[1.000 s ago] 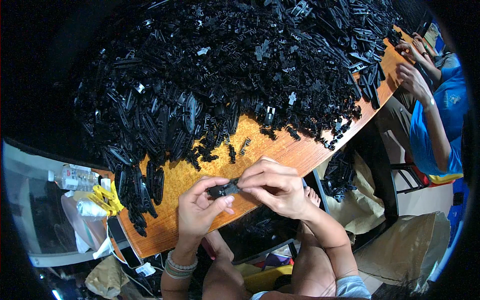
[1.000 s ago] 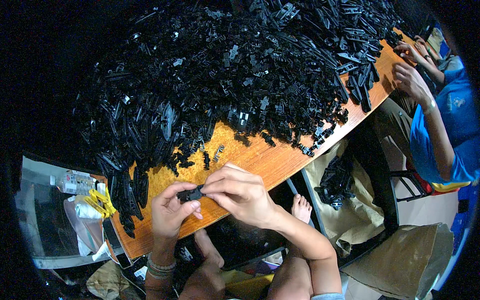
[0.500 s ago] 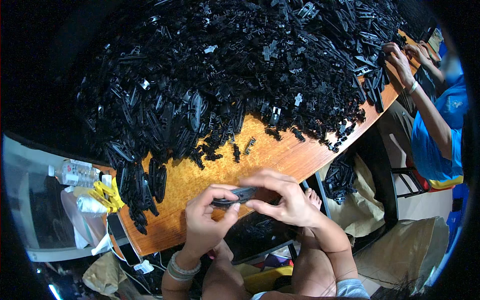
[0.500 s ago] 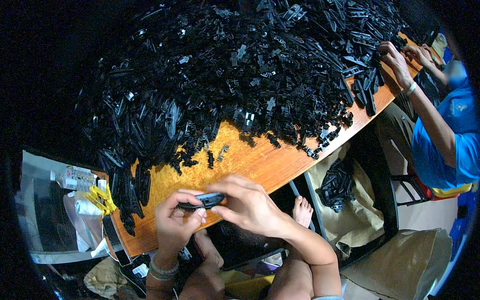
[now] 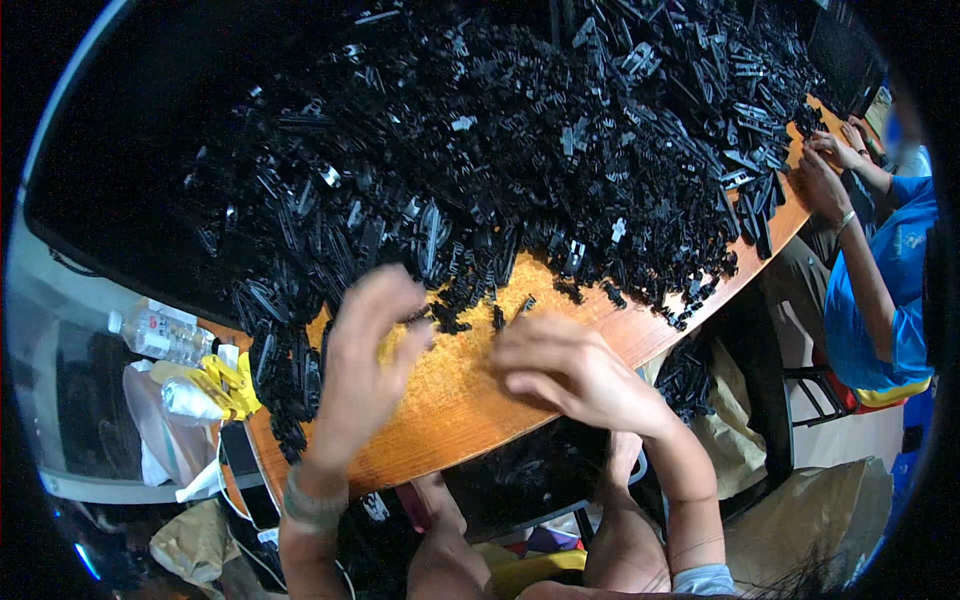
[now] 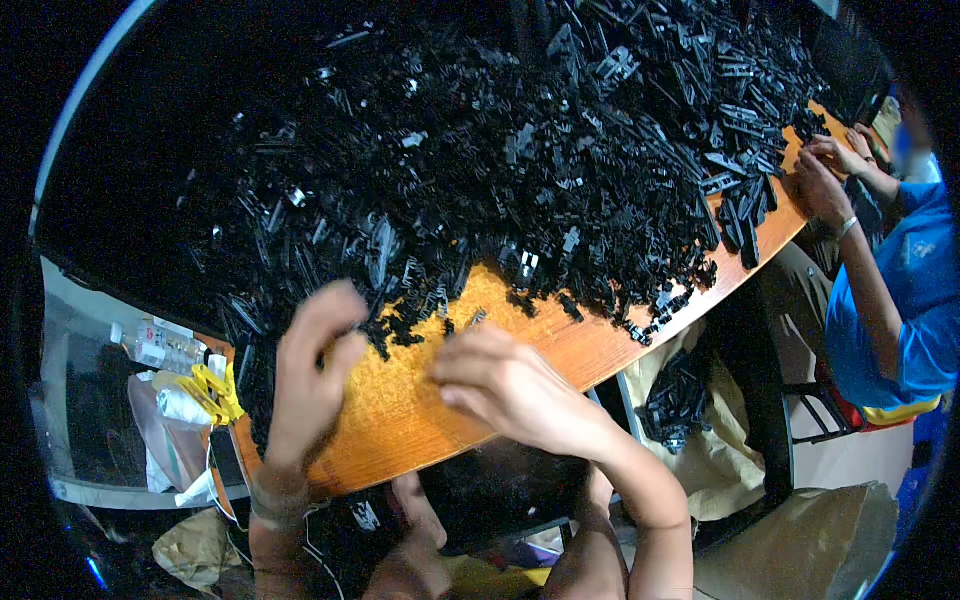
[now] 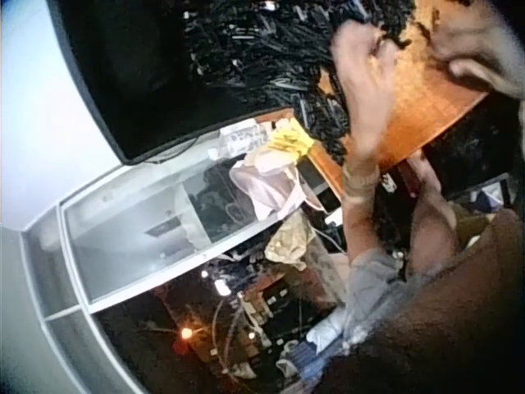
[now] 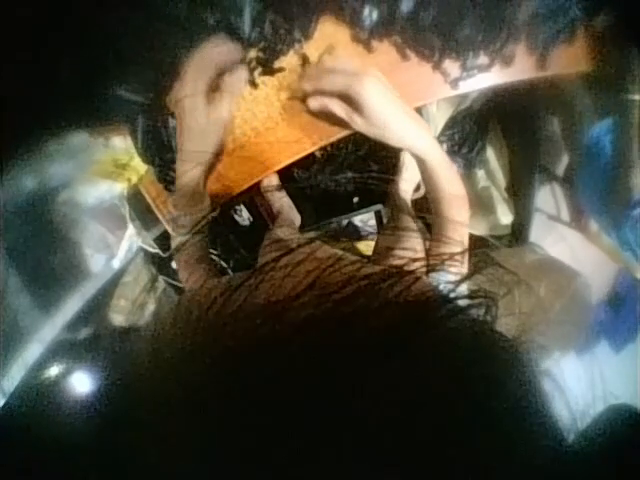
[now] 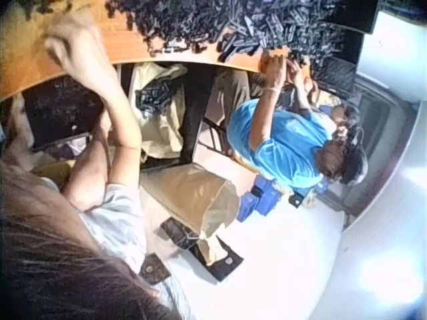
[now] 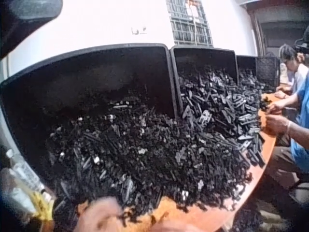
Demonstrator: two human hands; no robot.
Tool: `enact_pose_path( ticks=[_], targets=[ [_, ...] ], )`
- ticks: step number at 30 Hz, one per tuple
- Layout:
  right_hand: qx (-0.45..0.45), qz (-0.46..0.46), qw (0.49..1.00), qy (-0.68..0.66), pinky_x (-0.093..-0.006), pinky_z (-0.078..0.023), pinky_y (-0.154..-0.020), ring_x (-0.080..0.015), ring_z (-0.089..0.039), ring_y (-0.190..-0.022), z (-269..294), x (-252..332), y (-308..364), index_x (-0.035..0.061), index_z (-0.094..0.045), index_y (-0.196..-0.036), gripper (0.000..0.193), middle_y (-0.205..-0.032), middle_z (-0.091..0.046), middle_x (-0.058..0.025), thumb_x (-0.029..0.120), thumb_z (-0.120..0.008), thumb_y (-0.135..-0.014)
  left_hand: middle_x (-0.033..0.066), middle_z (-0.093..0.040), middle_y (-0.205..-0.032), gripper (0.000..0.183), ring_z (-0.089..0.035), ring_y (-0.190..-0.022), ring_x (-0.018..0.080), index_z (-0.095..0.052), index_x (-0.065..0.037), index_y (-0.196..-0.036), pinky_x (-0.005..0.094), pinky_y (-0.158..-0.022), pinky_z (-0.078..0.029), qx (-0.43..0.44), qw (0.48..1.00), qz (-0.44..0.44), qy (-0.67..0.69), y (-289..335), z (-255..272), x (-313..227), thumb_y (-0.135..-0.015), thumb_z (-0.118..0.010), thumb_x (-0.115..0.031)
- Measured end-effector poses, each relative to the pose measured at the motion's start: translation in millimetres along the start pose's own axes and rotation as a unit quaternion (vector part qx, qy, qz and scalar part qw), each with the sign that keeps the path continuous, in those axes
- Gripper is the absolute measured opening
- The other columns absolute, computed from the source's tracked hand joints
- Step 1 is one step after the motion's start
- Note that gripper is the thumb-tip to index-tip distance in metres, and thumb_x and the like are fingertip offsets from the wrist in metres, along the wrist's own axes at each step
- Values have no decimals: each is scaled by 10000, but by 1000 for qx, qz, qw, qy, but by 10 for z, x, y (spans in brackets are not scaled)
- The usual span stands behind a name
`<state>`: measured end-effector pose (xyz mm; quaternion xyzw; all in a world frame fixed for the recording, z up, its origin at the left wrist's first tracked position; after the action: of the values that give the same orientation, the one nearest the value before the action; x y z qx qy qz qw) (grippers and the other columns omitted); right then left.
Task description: The person assembles plastic components by picking up plastic pieces from a pile on the table and fitting them together by hand.
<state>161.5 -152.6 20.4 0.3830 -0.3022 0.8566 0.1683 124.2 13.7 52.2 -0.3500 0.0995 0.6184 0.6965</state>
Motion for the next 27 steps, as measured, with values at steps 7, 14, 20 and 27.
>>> enact_pose_path(
  ticks=[7,14,20,27],
  targets=[
    [-17,-31,934,356,-403,-352,-919,-297,-444,-1103,-566,-230,-651,68,-520,-1178,652,-1198,-480,-177,496,-672,-711,244,-394,-1361,562,-315,-1280,424,-553,-163,-1231,561,-1073,-176,-175,928,36,-327,-1505,403,1029,-857,-484,-577],
    [-8,54,956,289,-421,-348,-911,-319,-449,-1082,-716,-54,-396,109,-545,-1112,419,-1111,-490,-151,323,-676,-775,122,-428,-1386,623,-289,-1293,450,-558,-234,-1242,574,-1068,-199,-97,952,113,-269,-1719,429,1335,-802,-487,-670],
    [46,130,957,256,-401,-367,-817,-257,-471,-967,-831,33,-220,127,-555,-1121,373,-1042,-515,-90,257,-662,-788,113,-511,-1300,523,-282,-1294,470,-596,-188,-1179,609,-1048,-205,-67,954,73,-282,-1447,260,1054,-827,-532,-570],
    [11,162,952,260,-434,-343,-889,-280,-469,-1051,-781,177,-206,126,-541,-1172,465,-1099,-511,-115,338,-675,-781,108,-540,-1244,480,-471,-1145,352,-587,-167,-1177,474,-971,-370,-80,974,43,-207,-1072,256,935,-835,-563,-504]
  ],
)
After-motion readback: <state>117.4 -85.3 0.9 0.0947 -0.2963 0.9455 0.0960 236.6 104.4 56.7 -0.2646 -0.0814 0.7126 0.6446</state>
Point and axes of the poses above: each hand's wrist, its own y-axis away from the middle knuckle, its own z-axis out of the back of the hand, x = y × z, the point moved 8 cm from there along -y, towards the middle knuckle
